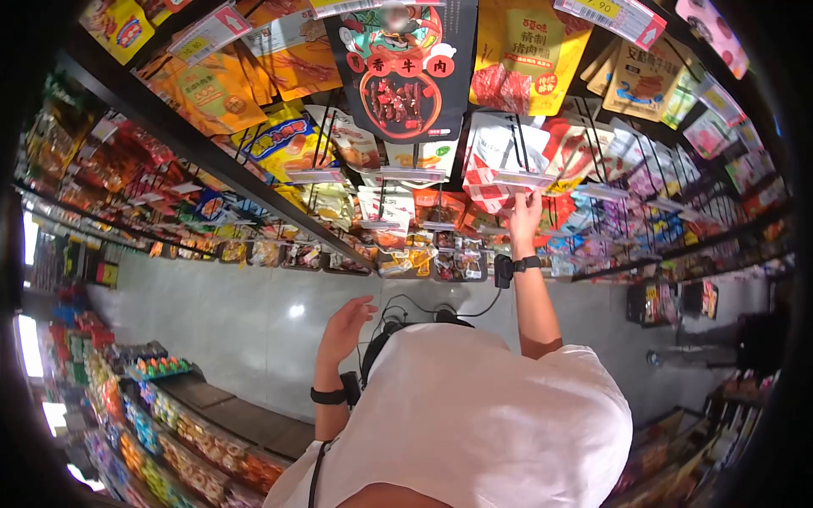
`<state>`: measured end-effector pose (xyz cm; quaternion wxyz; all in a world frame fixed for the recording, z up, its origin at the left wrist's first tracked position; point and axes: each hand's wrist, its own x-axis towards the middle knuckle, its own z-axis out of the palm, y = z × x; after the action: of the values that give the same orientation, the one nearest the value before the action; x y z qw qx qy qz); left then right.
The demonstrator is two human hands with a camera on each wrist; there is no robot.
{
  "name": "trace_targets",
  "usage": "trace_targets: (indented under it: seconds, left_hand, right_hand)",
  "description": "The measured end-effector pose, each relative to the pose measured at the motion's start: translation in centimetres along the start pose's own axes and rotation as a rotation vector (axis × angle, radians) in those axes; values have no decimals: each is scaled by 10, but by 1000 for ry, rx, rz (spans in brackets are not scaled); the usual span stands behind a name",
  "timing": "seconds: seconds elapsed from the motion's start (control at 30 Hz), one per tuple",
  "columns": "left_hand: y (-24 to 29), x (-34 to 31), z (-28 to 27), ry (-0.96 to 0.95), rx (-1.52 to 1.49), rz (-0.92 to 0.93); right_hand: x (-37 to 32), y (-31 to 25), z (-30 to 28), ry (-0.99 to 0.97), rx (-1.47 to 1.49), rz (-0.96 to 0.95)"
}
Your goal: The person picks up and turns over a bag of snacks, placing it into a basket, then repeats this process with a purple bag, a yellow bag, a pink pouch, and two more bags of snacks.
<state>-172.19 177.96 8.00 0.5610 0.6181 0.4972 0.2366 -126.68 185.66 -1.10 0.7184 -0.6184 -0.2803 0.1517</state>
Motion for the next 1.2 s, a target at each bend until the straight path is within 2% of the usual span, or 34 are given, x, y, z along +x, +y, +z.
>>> trace_targets:
  seconds: [0.07, 0.1, 0.2, 0.3, 0.4, 0.43, 0.53, 0.57, 0.67, 0.73, 0.77, 0.87, 0.93, 0.97, 1.03, 1.13, 1.17, 1.2]
  left_hand:
    - [-5, 9, -22, -39, 5, 51]
    - [-7, 12, -36, -52, -16, 71]
    - [-18, 16, -77, -90, 21, 104]
    - [-35, 26, -104, -145, 20, 92]
    - [-44, 26, -120, -212, 46, 45]
    - [-45, 26, -123, -233, 65, 31]
    - [-61, 33, -123, -313, 30, 88]
    - [-58, 33, -121, -331, 33, 87]
    - [-43, 35, -112, -394, 45, 110]
    - [-33, 32, -103, -457, 26, 148]
    - [-33, 33, -98, -498, 18, 158]
    - [-21, 32, -73, -590, 153, 95]
    - [-7, 25, -49, -627, 182, 142]
    - [2, 19, -35, -646, 193, 164]
    - [29, -1, -7, -686, 176, 176]
    - [50, -21, 41, -871, 132, 231]
    - [48, -26, 60, -885, 142, 406]
    - [50, -38, 75, -877, 77, 366]
  right_hand:
    - [-13, -7, 2, 66, 18, -55]
    - [-21, -16, 1, 66, -105, -60]
    - [-51, -33, 10, 105, -133, -67]
    - [-80, -54, 29, 205, 38, -145]
    - [-106, -75, 33, 251, 173, -107]
    - [-113, -80, 29, 250, 143, -125]
    - [-133, -77, 2, 194, -187, -88]
    - [-141, -85, 9, 218, -120, -160]
    - [-171, -93, 1, 185, -123, -54]
    - [-188, -80, -13, 157, -213, -54]
    - [-198, -89, -13, 132, -169, -45]
    - [-225, -103, -27, 63, -210, -31]
    - [-242, -126, -39, 19, -226, 16]
    - [-251, -135, -44, 29, -207, -31]
    - [-270, -152, -58, -4, -124, 34]
    - [-299, -190, -80, -62, -49, 75]
    - [-310, -202, -91, -80, -76, 89]
    - [-320, -209, -102, -94, -103, 105]
